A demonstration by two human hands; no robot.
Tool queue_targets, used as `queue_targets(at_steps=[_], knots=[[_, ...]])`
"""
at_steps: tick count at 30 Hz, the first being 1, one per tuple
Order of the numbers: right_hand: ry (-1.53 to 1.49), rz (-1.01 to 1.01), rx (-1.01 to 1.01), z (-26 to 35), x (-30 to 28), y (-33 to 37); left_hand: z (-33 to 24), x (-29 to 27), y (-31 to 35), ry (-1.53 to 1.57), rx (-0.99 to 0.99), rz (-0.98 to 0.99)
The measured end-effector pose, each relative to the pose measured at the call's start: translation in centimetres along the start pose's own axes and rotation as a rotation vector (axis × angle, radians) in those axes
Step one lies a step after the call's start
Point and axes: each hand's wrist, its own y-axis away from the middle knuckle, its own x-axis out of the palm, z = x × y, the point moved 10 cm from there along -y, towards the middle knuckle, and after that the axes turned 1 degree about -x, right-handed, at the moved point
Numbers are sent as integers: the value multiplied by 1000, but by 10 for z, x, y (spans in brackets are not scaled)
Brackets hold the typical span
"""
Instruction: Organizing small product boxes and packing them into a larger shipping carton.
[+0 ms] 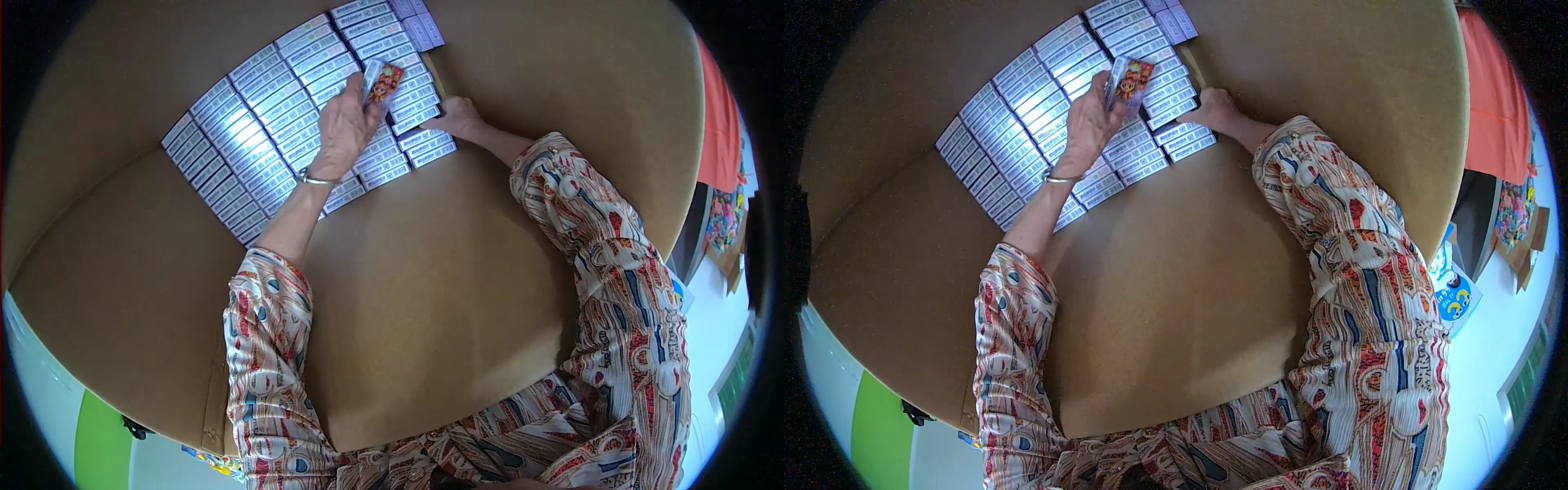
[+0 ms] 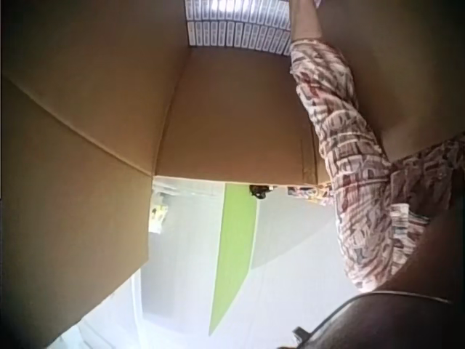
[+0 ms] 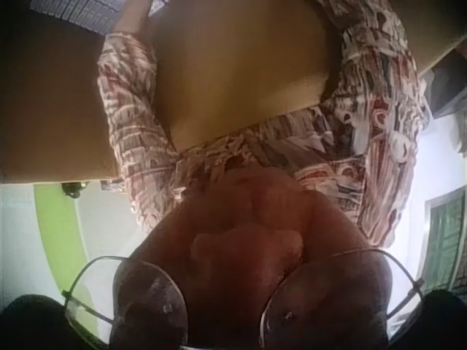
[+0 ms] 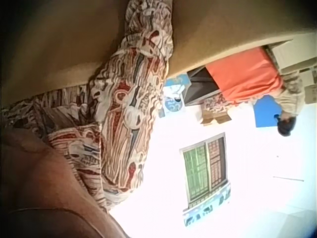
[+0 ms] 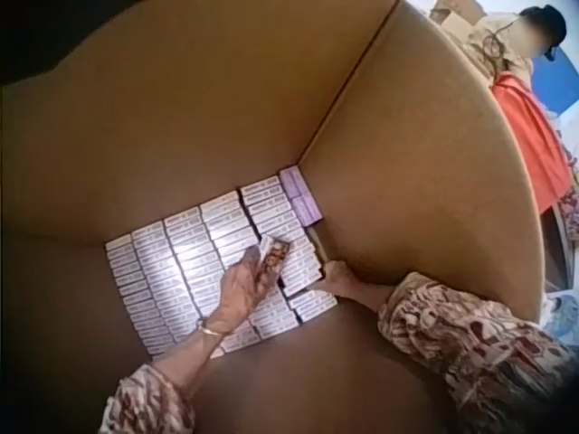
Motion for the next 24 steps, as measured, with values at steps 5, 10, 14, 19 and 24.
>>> queue_targets(at_steps=[5,10,14,19,24], knots=[[239,-190,-165,34,-24,14,-2,10,22,-7,23,70],[157,-124,-208,27,-19,11,-40,24,42,77,261,48],[40,-389,-470,37,-40,18,-48,36,42,29,294,31],[-338,216,-84,7,6,-15,-40,42,37,-77,304,59],[-619,181,163,-4,9,-32,-41,45,50,-60,305,77]])
